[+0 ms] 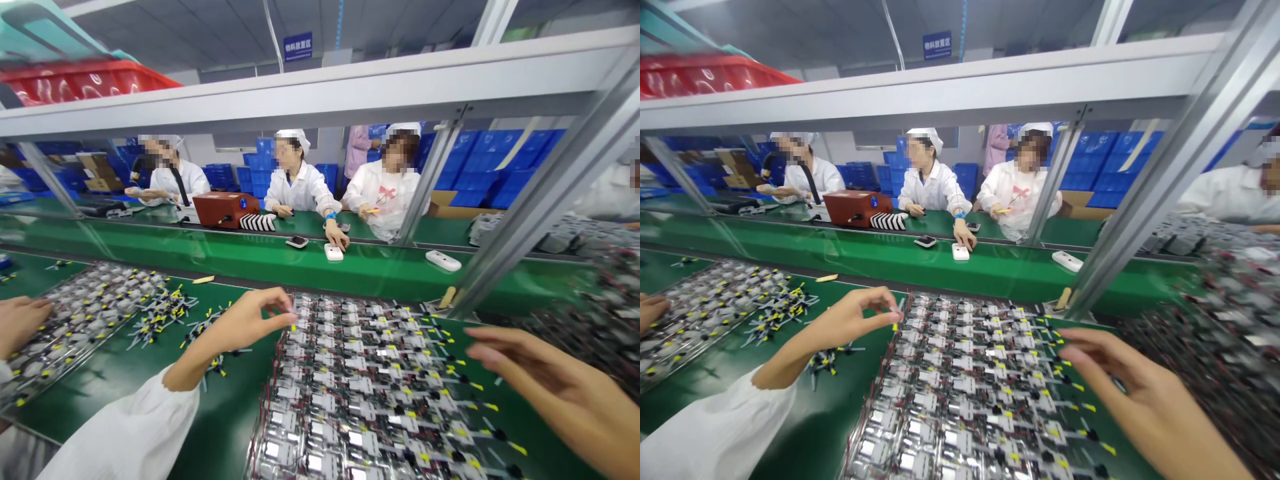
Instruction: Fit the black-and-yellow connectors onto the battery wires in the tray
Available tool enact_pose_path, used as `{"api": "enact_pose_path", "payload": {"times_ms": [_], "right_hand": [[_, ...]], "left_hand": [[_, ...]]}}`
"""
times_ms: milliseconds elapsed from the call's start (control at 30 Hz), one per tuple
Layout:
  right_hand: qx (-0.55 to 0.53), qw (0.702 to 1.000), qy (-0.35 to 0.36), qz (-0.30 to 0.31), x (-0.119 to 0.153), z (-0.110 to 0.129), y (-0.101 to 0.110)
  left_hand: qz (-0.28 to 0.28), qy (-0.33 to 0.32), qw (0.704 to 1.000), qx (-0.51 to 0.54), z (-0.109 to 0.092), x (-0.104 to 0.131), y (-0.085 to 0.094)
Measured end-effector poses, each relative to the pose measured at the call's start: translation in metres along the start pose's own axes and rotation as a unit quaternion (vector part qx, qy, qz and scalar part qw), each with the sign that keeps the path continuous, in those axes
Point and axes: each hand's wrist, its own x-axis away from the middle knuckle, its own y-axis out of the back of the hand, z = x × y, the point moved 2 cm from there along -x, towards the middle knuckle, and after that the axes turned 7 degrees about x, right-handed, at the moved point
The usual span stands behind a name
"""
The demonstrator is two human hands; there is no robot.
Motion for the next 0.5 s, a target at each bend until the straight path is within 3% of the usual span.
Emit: {"api": "enact_pose_path", "payload": {"times_ms": [33, 100, 167, 300, 500], "right_hand": [[-0.02, 0.997, 0.035, 0.072, -0.01, 0.031, -0.001], [-0.025, 0.985, 0.08, 0.149, -0.027, 0.081, -0.009], [-0.029, 0.98, 0.112, 0.16, -0.042, 0.109, -0.026], [-0.031, 0.98, 0.107, 0.168, -0.067, 0.112, -0.062], [-0.069, 0.974, 0.096, 0.194, -0.086, 0.092, -0.079]], "left_hand": [[0.024, -0.009, 0.999, 0.03, -0.012, -0.01, -0.013], [0.064, -0.01, 0.995, 0.08, -0.029, -0.033, -0.043], [0.074, 0.013, 0.99, 0.119, -0.033, -0.057, -0.07], [0.055, 0.069, 0.98, 0.177, -0.021, -0.099, -0.103], [0.093, 0.019, 0.988, 0.121, 0.002, -0.119, -0.105]]}}
